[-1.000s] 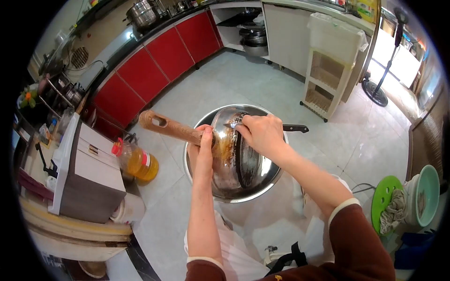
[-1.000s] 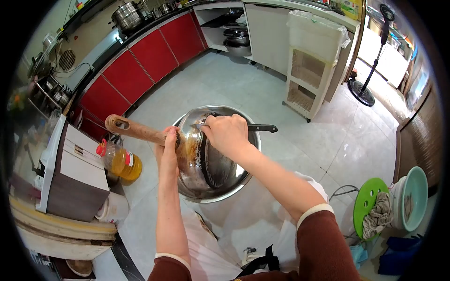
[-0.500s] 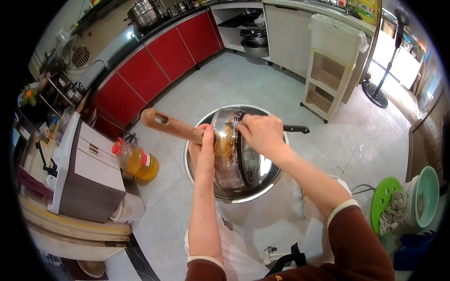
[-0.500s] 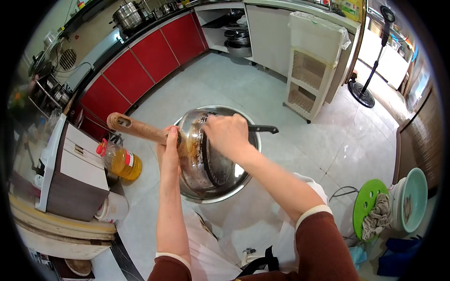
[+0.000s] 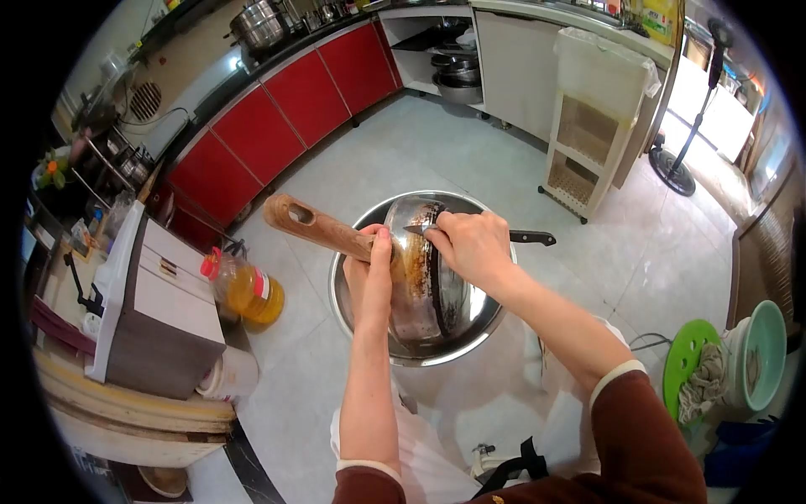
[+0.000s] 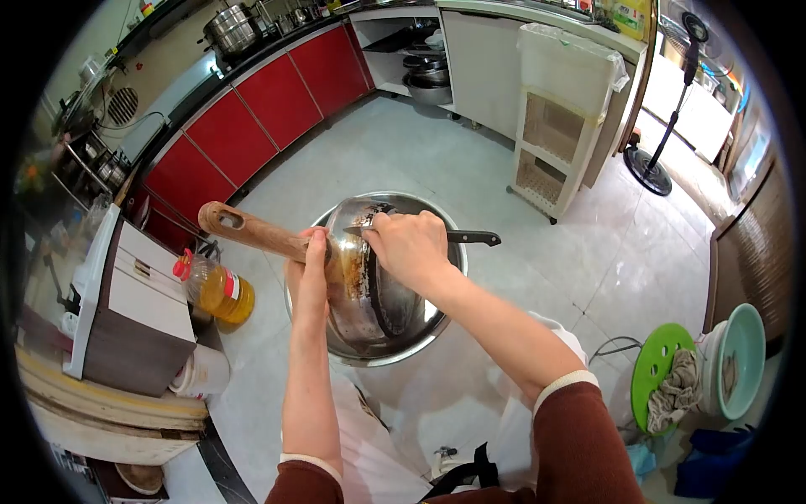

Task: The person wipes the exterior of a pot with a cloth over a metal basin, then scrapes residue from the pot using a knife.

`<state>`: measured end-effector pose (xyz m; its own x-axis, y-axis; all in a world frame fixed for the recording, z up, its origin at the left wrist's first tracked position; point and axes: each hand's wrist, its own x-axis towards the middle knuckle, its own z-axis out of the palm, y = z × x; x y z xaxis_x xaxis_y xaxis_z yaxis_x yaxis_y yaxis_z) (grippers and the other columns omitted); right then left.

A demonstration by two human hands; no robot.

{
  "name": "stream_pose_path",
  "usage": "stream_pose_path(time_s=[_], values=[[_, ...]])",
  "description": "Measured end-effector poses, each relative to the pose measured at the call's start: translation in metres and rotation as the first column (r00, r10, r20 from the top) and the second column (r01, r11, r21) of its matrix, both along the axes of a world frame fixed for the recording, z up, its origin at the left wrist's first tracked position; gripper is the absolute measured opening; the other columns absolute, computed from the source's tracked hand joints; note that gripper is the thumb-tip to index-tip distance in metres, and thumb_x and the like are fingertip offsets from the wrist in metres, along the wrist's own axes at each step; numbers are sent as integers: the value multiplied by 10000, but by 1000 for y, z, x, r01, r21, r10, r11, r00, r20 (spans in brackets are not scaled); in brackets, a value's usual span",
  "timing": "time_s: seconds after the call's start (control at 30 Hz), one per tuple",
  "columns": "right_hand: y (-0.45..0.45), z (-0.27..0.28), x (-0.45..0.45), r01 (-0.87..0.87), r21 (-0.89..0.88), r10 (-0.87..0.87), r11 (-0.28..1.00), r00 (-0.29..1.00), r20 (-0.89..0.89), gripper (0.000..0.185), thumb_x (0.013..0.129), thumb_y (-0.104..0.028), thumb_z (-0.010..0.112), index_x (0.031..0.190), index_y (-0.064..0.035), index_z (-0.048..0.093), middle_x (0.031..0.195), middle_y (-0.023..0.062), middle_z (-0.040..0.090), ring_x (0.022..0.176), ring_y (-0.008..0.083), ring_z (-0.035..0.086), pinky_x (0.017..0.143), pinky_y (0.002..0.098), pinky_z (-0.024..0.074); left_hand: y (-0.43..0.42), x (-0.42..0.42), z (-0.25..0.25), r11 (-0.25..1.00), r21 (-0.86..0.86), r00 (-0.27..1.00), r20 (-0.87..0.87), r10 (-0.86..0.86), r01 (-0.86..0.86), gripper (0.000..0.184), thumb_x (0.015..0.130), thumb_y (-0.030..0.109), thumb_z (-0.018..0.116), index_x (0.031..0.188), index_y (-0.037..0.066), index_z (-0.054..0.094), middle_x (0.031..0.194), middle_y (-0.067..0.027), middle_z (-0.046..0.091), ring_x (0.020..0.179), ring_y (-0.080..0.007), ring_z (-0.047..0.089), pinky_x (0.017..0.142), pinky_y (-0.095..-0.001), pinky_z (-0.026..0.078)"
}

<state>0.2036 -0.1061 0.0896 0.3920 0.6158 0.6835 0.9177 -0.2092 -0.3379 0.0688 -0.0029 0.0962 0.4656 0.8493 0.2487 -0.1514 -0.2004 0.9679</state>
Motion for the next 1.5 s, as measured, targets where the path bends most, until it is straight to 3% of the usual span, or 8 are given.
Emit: stream_pose_path(time_s=[0.07, 0.3, 0.37, 0.8, 0.87, 1.03, 1.1, 1.5], values=[[4, 1, 6, 68, -75, -68, 995, 998, -5, 259, 877, -307, 647, 764, -74, 646, 705, 84, 686, 643, 268, 674, 613, 403, 492, 0, -2, -2, 999, -6, 999, -15, -49, 49, 431, 939, 368, 631, 1123, -21, 613, 1116, -96, 605, 1068, -161, 533, 960, -321, 406], [4, -2, 1, 3, -2, -3, 1000, 999, -40, 289, 868, -313, 669, 719, -71, 616, 663, 95, 652, 620, 326, 638, 583, 437, 488, 6, 3, -8, 997, -68, 999, 7, -36, 37, 439, 937, 372, 636, 1120, -27, 613, 1109, -84, 602, 1058, -152, 529, 948, -313, 407], [7, -2, 8, 46, -7, -47, 999, 997, -54, 287, 868, -319, 666, 720, -78, 619, 672, 95, 657, 619, 328, 637, 584, 442, 488, 2, 2, -7, 1000, 4, 999, 37, 19, -20, 380, 926, 344, 651, 1073, -6, 644, 991, -55, 604, 920, -129, 541, 828, -295, 440], [-6, 1, -10, -17, -40, 16, 999, 999, -31, 285, 860, -322, 671, 719, -80, 621, 672, 101, 658, 626, 316, 646, 572, 439, 494, -1, 0, -1, 999, 33, 1000, -8, -9, 9, 391, 928, 353, 641, 1068, -13, 642, 971, -49, 599, 910, -127, 537, 820, -292, 441], [-2, -2, -4, -23, -50, 21, 998, 999, -43, 284, 861, -329, 668, 729, -80, 630, 673, 101, 659, 633, 318, 650, 577, 445, 497, -2, 1, -2, 999, -26, 999, -16, -32, 31, 441, 935, 376, 628, 1128, -21, 605, 1128, -102, 593, 1064, -175, 529, 964, -330, 404], [-2, -2, -9, 15, -38, -17, 999, 998, -58, 280, 861, -319, 669, 728, -77, 623, 663, 98, 656, 625, 317, 648, 580, 436, 496, -6, -1, 4, 1000, 0, 998, -55, -11, 11, 442, 933, 368, 638, 1114, -34, 614, 1125, -114, 598, 1070, -178, 532, 957, -334, 414], [-3, -2, -6, -24, -12, 24, 1000, 999, -24, 281, 858, -318, 673, 725, -76, 623, 663, 101, 655, 625, 319, 647, 575, 438, 494, -4, 3, -2, 1000, 4, 1000, 3, 7, -7, 359, 935, 333, 633, 1047, -8, 644, 957, -40, 592, 896, -120, 533, 798, -286, 444], [-3, 3, -8, 40, -35, -41, 999, 999, -30, 269, 870, -295, 667, 721, -80, 605, 671, 78, 658, 608, 305, 637, 576, 428, 477, -3, 3, -4, 998, -8, 998, 31, 63, -62, 375, 932, 341, 639, 1062, -11, 633, 976, -55, 602, 918, -130, 548, 830, -291, 449]])
